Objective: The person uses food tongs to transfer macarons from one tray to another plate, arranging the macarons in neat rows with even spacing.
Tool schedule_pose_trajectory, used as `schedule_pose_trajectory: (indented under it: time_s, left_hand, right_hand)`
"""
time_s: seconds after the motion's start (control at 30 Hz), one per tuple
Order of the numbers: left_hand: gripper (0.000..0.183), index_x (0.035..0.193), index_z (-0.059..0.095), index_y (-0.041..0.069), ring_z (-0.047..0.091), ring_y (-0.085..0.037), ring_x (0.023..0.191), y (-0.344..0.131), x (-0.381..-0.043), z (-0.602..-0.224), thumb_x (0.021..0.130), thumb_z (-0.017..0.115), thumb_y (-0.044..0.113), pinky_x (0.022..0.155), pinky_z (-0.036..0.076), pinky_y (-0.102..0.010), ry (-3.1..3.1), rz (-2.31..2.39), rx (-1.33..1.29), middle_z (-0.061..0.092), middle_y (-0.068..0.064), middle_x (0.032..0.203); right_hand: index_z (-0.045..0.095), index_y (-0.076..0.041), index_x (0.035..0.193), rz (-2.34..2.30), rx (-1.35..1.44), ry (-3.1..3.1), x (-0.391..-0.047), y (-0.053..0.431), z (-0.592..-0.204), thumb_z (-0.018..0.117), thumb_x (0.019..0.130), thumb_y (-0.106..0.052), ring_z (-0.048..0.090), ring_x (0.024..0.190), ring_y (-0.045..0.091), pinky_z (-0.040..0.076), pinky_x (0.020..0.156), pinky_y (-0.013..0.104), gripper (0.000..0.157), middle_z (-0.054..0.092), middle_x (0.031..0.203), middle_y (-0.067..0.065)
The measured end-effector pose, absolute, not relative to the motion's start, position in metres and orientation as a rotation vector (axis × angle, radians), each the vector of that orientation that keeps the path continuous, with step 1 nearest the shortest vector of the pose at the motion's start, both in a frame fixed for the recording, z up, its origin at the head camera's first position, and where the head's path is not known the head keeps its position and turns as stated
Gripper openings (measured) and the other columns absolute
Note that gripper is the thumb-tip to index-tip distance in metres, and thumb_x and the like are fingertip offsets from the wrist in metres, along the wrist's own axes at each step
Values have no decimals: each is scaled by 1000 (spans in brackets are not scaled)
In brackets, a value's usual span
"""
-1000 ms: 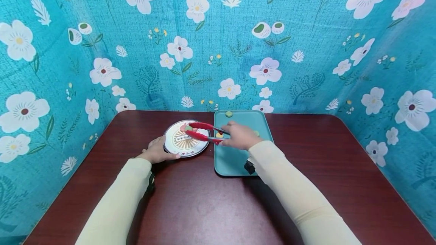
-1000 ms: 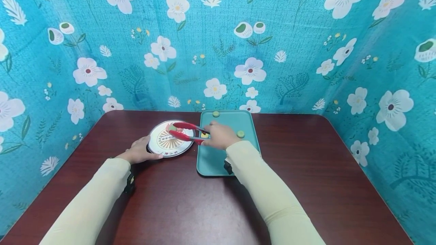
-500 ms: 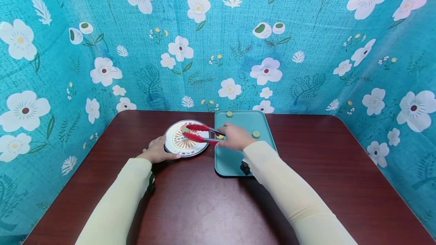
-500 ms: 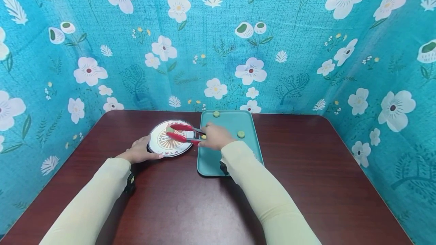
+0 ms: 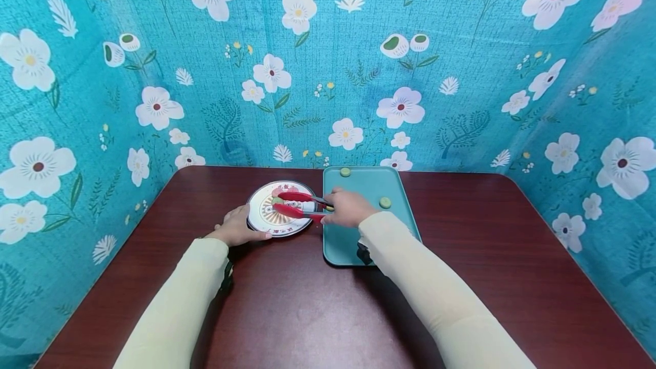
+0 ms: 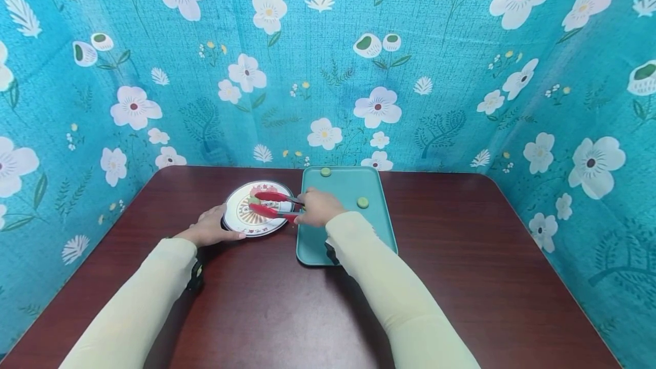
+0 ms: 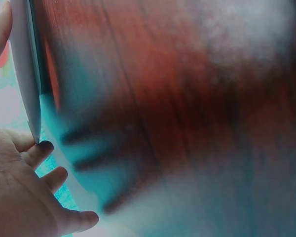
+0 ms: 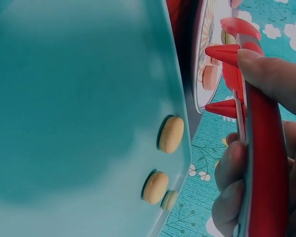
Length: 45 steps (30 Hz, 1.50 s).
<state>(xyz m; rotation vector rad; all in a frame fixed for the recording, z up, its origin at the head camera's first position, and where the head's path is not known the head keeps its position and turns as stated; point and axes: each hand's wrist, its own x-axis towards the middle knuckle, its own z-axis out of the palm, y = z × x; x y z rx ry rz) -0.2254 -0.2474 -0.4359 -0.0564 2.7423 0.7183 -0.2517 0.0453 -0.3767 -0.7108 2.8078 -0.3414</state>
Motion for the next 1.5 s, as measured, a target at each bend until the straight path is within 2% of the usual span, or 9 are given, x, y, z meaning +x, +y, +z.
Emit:
schedule_pose_trajectory:
  time_s: [0.1, 0.3, 0.57, 0.97, 1.5]
  left_hand:
    - [118, 153, 11, 1, 16, -45, 137, -247, -225, -436, 72, 76, 57, 104, 13, -74, 2738, 719, -65, 20, -25, 153]
    - [119, 153, 10, 1, 15, -45, 138, -249, -227, -437, 71, 76, 58, 104, 13, -74, 2734, 705, -65, 19, -26, 153]
    - [118, 153, 10, 2, 15, -45, 138, -249, -226, -437, 72, 76, 57, 105, 12, -74, 2729, 718, -80, 20, -25, 154]
    - [119, 154, 9, 3, 16, -45, 138, -247, -227, -437, 71, 77, 56, 105, 14, -73, 2730, 724, -88, 20, -25, 153]
    - [119, 154, 8, 2, 13, -45, 139, -248, -227, -436, 72, 76, 56, 105, 10, -74, 2721, 726, -95, 18, -25, 154]
  right_hand:
    - [50, -10, 141, -332, -699, 2804, -252, 44, -376, 71, 87, -39, 55, 95, 19, 50, 85, 36, 65, 54, 127, 8]
    - [50, -11, 141, -337, -681, 2801, -254, 40, -378, 71, 87, -39, 56, 92, 20, 50, 81, 36, 65, 54, 125, 8]
    - [48, -11, 143, -336, -664, 2803, -257, 34, -382, 71, 87, -39, 54, 121, 27, 46, 98, 41, 66, 47, 141, 11]
    - [51, -11, 141, -265, -666, 2808, -259, 27, -382, 71, 87, -41, 57, 108, 22, 49, 93, 38, 65, 54, 130, 10]
    - [52, -12, 140, -257, -611, 2817, -261, 22, -387, 71, 86, -44, 55, 112, 22, 47, 95, 40, 66, 54, 132, 8]
